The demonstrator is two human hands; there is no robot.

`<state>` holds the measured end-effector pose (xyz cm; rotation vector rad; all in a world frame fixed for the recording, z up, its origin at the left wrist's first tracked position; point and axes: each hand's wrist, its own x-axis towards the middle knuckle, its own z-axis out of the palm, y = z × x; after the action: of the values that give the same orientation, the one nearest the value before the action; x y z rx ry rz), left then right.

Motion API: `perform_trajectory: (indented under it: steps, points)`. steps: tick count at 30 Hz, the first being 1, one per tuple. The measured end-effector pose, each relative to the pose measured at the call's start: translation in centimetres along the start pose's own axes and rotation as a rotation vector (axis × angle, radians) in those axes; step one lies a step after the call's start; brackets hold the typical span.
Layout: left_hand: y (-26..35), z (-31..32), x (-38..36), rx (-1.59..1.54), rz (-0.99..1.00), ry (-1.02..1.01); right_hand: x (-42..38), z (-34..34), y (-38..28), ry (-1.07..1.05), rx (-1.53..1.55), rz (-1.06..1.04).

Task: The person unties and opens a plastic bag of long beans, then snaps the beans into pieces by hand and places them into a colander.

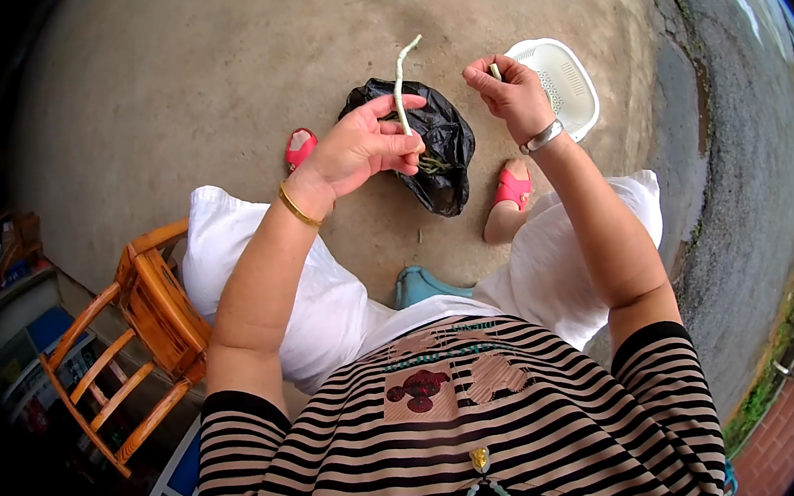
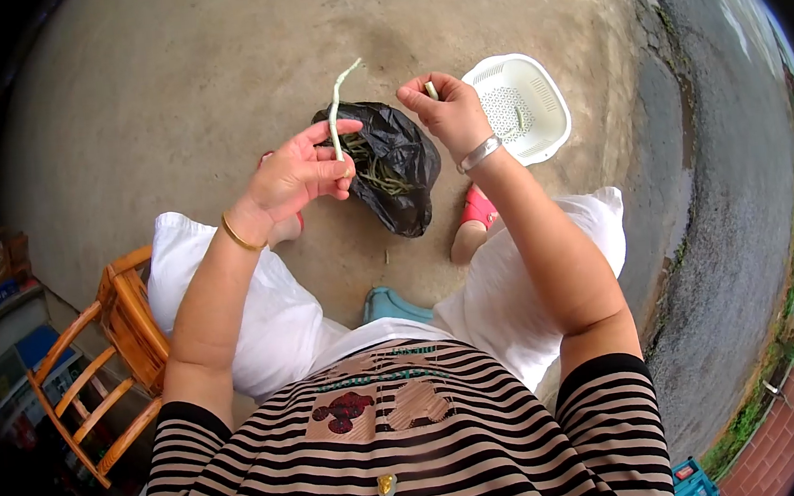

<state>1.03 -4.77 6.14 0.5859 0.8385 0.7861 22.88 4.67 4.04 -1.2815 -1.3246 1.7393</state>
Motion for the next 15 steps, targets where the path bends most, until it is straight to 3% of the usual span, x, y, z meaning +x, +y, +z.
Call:
perform_trajectory:
  steps: [4, 6, 9, 13, 15]
  points:
    - [0.1, -1.1, 0.1, -0.025, 0.101, 0.118, -1.3, 1.6, 3.9, -0.381, -0.365, -0.133]
    - [-0.2, -1.6, 0.3, -0.027, 0.132, 0.136, -3.6, 3.3, 4.8, -0.609, -0.755, -0.126]
    - [-0.5, -1.2, 0.4, 0.010, 0.117, 0.140, -6.4, 4.2, 8.5, -0.879, -0.951, -0.176]
    - [-1.1, -1.0, 0.5, 0.065, 0.089, 0.134, -5.9, 4.0, 9.2, -0.939, -0.968, -0.115]
    - [-1.3, -0.8, 0.6, 0.096, 0.079, 0.154, -4.7, 3.9, 8.0, -0.744, -0.854, -0.077]
